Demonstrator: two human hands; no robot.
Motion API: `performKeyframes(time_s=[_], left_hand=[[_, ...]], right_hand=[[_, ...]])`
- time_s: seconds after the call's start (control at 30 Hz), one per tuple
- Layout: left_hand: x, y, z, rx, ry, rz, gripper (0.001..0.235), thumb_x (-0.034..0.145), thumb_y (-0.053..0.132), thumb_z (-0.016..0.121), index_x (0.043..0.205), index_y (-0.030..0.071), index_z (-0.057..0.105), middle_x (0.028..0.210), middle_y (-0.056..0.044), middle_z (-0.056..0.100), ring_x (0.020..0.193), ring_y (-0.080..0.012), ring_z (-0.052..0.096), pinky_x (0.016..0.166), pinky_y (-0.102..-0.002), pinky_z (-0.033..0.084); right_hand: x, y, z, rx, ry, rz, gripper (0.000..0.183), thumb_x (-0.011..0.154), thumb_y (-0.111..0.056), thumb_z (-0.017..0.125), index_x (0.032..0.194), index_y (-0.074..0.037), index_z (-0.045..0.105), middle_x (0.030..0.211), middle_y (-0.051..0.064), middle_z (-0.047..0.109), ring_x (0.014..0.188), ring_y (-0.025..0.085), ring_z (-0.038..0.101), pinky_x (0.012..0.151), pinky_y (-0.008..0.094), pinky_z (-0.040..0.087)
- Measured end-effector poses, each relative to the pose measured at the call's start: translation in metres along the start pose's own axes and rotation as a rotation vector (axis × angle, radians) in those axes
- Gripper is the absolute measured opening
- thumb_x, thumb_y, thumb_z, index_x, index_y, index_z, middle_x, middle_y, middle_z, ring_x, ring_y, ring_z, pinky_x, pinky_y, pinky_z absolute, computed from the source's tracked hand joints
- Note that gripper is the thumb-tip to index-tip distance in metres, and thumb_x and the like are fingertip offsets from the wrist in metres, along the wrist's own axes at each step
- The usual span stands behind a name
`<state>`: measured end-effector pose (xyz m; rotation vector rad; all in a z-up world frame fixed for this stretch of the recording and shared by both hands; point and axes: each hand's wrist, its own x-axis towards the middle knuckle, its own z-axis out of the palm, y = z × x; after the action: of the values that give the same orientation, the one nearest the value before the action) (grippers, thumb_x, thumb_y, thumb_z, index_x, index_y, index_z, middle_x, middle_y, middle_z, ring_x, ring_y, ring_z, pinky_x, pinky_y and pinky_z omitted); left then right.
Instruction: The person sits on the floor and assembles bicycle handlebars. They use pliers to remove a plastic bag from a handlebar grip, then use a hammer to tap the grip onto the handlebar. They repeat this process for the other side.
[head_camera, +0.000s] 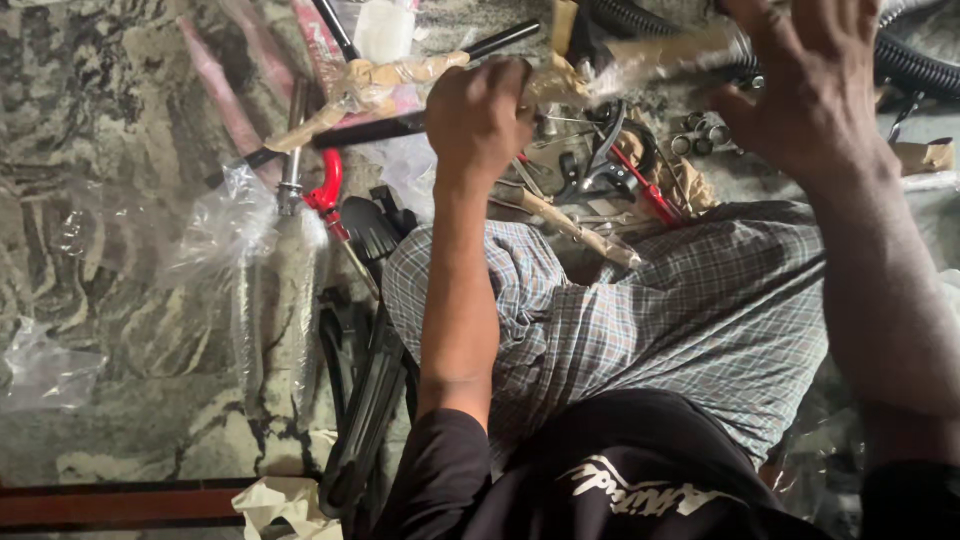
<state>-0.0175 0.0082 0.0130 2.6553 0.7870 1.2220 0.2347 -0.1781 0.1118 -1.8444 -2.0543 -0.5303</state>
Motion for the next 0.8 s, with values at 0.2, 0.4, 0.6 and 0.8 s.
performKeyframes(time_s=[0.2,0.4,0.6,0.8], left_hand=[[-0.007,-0.006,0.005,0.03,0.099,0.022,0.036,0.074,0.002,0.079,0.105,0.011,0.065,0.102,-0.004,0.069,0.1,-0.0239,0.066,0.102,-0.052,0.044],[-0.011,-0.003,0.049,0.059,0.384,-0.289,0.069,0.08,0.011,0.078,0.142,0.008,0.047,0.15,-0.018,0.046,0.138,-0.0431,0.052,0.125,-0.055,0.034],[-0.039,0.057,0.117,-1.181,0.314,-1.039,0.073,0.09,0.035,0.078,0.14,-0.003,0.04,0.117,-0.02,0.07,0.098,-0.0194,0.073,0.084,-0.031,0.063],[-0.023,0.047,0.118,-1.398,0.401,-1.032,0.045,0.085,0.035,0.083,0.108,0.005,0.058,0.08,-0.002,0.066,0.053,-0.0119,0.062,0.047,-0.029,0.056]], right_hand=[[-0.064,0.019,0.038,0.219,-0.72,0.489,0.06,0.102,-0.036,0.075,0.157,-0.022,0.055,0.126,0.015,0.072,0.097,0.026,0.071,0.079,0.04,0.061],[-0.11,-0.047,0.12,0.664,-0.73,1.011,0.037,0.095,-0.032,0.072,0.128,-0.014,0.069,0.1,0.012,0.074,0.067,0.019,0.071,0.057,0.032,0.061],[-0.099,-0.11,0.164,0.655,-0.16,0.776,0.029,0.093,-0.028,0.085,0.103,-0.008,0.067,0.085,0.015,0.073,0.071,0.028,0.071,0.063,0.044,0.055],[-0.077,-0.116,0.187,0.395,-0.057,0.563,0.028,0.09,-0.017,0.08,0.103,-0.004,0.058,0.085,0.02,0.069,0.072,0.043,0.067,0.059,0.052,0.05]])
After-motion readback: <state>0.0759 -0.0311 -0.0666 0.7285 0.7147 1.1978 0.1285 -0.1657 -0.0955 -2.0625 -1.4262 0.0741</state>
